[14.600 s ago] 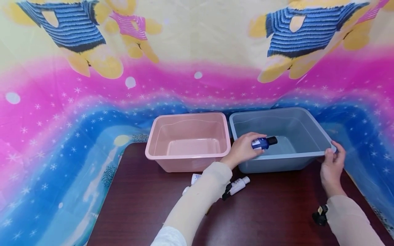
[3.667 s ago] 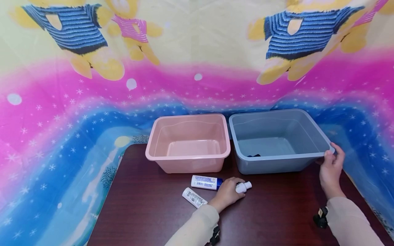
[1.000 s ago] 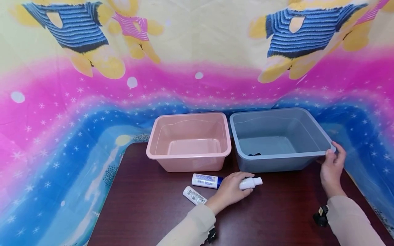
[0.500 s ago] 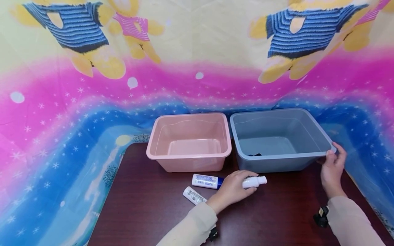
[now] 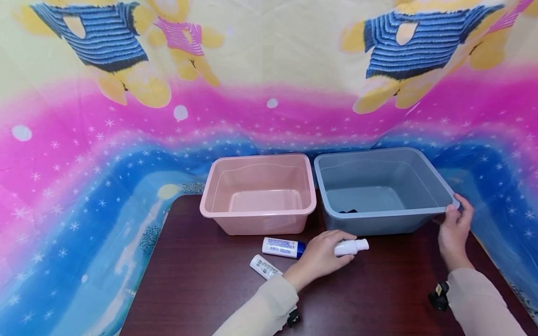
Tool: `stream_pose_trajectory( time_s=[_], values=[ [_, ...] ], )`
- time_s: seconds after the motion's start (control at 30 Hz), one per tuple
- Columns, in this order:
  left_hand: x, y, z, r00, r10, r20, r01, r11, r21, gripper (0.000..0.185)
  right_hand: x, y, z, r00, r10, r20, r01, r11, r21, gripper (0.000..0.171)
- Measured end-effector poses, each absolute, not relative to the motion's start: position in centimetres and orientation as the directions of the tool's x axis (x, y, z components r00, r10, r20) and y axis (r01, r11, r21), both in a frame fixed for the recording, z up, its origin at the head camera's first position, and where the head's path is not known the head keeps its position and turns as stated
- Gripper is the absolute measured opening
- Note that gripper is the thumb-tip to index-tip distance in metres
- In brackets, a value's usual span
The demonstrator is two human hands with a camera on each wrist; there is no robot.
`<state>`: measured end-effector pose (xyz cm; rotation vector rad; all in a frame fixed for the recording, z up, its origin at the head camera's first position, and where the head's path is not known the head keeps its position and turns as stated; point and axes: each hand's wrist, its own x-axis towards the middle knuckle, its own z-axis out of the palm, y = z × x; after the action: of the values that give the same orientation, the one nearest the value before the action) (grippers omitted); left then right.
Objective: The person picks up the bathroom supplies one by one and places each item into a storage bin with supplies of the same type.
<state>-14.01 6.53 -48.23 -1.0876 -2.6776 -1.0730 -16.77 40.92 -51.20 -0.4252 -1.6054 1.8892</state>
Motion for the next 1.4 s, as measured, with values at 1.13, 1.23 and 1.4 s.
stream_pose_trajectory(
  time_s=[1.13, 1.23, 1.4],
  values=[
    [-14.1, 6.9, -45.7, -0.716, 0.612, 0.336, 0.675, 0.485, 0.555, 0.042, -16.7, 40.8, -50.9, -0.762, 0.64, 0.104, -0.203, -0.084, -0.976, 0.038],
    [-14.2, 6.9, -45.5, -0.715, 0.609, 0.342, 0.676, 0.478, 0.562, 0.042, -16.6, 40.9, -50.9, -0.757, 0.644, 0.112, -0.182, -0.043, -0.982, 0.038],
    [-14.2, 6.8, -45.1, -0.711, 0.61, 0.351, 0.68, 0.468, 0.564, 0.042, -16.8, 41.1, -51.1, -0.739, 0.659, 0.143, -0.122, 0.078, -0.989, 0.039]
  ],
)
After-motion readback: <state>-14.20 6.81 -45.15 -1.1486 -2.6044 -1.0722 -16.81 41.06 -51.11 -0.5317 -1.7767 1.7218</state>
